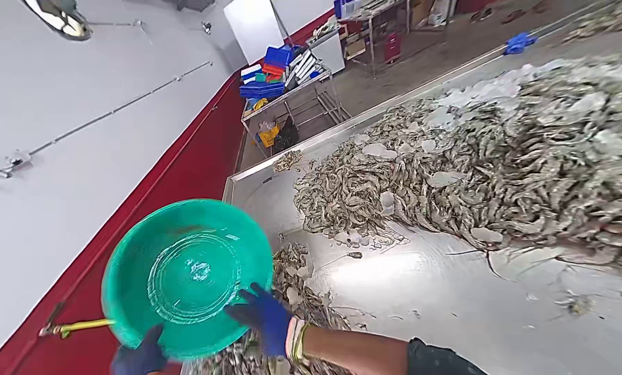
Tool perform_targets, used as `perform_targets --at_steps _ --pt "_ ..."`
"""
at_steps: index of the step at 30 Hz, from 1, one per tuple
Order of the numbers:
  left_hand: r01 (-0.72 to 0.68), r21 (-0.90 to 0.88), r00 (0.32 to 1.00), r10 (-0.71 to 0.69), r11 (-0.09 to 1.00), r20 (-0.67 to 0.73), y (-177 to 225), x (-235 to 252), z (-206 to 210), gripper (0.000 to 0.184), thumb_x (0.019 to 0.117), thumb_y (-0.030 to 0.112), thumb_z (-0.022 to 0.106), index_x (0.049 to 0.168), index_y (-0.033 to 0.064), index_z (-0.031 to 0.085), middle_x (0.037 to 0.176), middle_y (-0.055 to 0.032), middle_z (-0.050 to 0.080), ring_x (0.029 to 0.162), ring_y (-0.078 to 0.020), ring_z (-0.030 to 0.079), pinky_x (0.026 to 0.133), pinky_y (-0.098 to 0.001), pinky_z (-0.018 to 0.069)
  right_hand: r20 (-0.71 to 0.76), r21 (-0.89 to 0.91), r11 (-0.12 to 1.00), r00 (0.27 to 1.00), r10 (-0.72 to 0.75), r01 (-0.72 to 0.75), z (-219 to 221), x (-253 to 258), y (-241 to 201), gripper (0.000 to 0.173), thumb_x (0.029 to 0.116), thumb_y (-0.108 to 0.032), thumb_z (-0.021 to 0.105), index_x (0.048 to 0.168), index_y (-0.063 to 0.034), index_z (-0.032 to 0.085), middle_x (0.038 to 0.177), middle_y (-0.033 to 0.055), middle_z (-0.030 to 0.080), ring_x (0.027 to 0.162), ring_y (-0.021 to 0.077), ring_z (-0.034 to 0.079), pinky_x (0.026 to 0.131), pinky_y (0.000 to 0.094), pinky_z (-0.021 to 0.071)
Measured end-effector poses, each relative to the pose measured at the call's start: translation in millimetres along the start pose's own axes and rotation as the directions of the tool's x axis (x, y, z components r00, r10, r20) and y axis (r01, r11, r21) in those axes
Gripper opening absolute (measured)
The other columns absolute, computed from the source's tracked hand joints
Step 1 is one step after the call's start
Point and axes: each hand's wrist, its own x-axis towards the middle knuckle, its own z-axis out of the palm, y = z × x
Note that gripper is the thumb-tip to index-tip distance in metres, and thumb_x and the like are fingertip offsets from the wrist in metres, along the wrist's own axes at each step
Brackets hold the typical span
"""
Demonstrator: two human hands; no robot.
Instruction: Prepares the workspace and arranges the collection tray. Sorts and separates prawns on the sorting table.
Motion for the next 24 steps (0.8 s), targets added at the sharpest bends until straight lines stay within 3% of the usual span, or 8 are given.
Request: perform_targets --at_steps 2,3,4,7,10,13,18,24 --pt "-0.194 0.096 0.976 0.183 0.976 0.117 48.4 21.1 61.6 0.057 0.0986 0.022 0.069 0.146 -0.0027 0.049 0.130 -0.0308 0.062 0.122 -0.0442 0.060 0.103 -0.0619 0.0437 -0.059 0.086 0.985 0.986 0.156 -0.151 -14.5 21.1 42.8 0.055 0.0887 -0.005 0.073 0.142 -0.0187 0.065 0.130 0.0133 0.071 0.130 0.0356 0.060 0.120 0.0574 0.0327" --pt "-0.305 0.096 0.940 0.284 0.947 0.187 73.5 27.2 85.3 0.067 0.1016 0.030 0.065 0.157 0.0047 0.037 0.138 -0.0279 0.060 0.127 -0.0442 0.058 0.106 -0.0629 0.0421 -0.081 0.127 0.976 0.978 0.190 -0.179 -26.7 29.5 62.9 0.046 0.0927 -0.002 0.066 0.137 -0.0159 0.069 0.125 0.0166 0.072 0.122 0.0373 0.065 0.111 0.0587 0.0436" --pt "-0.415 0.059 0.890 0.392 0.908 0.232 94.8 34.2 106.7 0.072 0.1032 0.037 0.061 0.162 0.0090 0.029 0.144 -0.0252 0.056 0.129 -0.0428 0.058 0.107 -0.0628 0.0428 -0.131 0.196 0.959 0.964 0.232 -0.204 -41.8 37.5 80.8 0.039 0.0948 -0.002 0.063 0.132 -0.0101 0.071 0.122 0.0197 0.073 0.118 0.0378 0.067 0.106 0.0584 0.0479" --pt "-0.568 -0.133 0.778 0.583 0.812 0.234 112.0 74.5 174.2 0.072 0.1023 0.039 0.061 0.161 0.0080 0.032 0.151 -0.0207 0.052 0.135 -0.0382 0.055 0.110 -0.0590 0.0430 -0.323 0.504 0.811 0.807 0.495 -0.295 -84.1 70.0 117.9 0.030 0.0977 -0.019 0.071 0.114 0.0068 0.071 0.105 0.0217 0.074 0.099 0.0277 0.070 0.095 0.0451 0.0532" --pt "-0.493 -0.107 0.747 0.482 0.864 0.458 87.2 128.5 255.7 0.082 0.1029 0.041 0.060 0.161 -0.0007 0.020 0.160 -0.0269 0.036 0.149 -0.0395 0.037 0.123 -0.0536 0.0289 -0.380 0.843 0.520 0.530 0.759 -0.140 -101.4 107.6 154.9 0.033 0.0961 -0.016 0.073 0.119 0.0065 0.065 0.104 0.0163 0.072 0.093 0.0172 0.071 0.088 0.0360 0.0591" --pt "-0.377 -0.081 0.669 0.332 0.923 0.665 66.0 149.9 337.1 0.087 0.1038 0.048 0.055 0.165 0.0063 0.008 0.163 -0.0275 0.030 0.147 -0.0418 0.039 0.119 -0.0573 0.0330 -0.290 0.946 0.322 0.331 0.898 -0.044 -112.7 101.3 209.1 0.051 0.1038 -0.027 0.064 0.144 0.0004 0.049 0.124 0.0204 0.067 0.108 0.0244 0.070 0.094 0.0435 0.0587" --pt "-0.457 0.011 0.534 0.264 0.889 0.803 90.8 141.8 416.6 0.082 0.0982 0.069 0.046 0.163 0.0216 0.029 0.169 -0.0233 0.015 0.155 -0.0445 0.018 0.119 -0.0733 0.0130 -0.294 0.949 0.266 0.174 0.940 0.168 -130.4 48.2 242.1 0.044 0.1101 -0.030 0.050 0.147 -0.0053 0.046 0.123 0.0162 0.068 0.106 0.0232 0.070 0.089 0.0445 0.0604" --pt "-0.435 0.015 0.424 0.190 0.900 0.885 121.1 61.7 452.5 0.092 0.0938 0.073 0.052 0.166 0.0258 0.019 0.169 -0.0277 0.006 0.153 -0.0492 0.020 0.116 -0.0664 0.0311 -0.387 0.901 0.351 0.107 0.916 0.256 -143.7 -57.2 222.9 0.040 0.1118 -0.027 0.044 0.147 -0.0080 0.042 0.119 0.0116 0.068 0.103 0.0184 0.071 0.086 0.0409 0.0623"
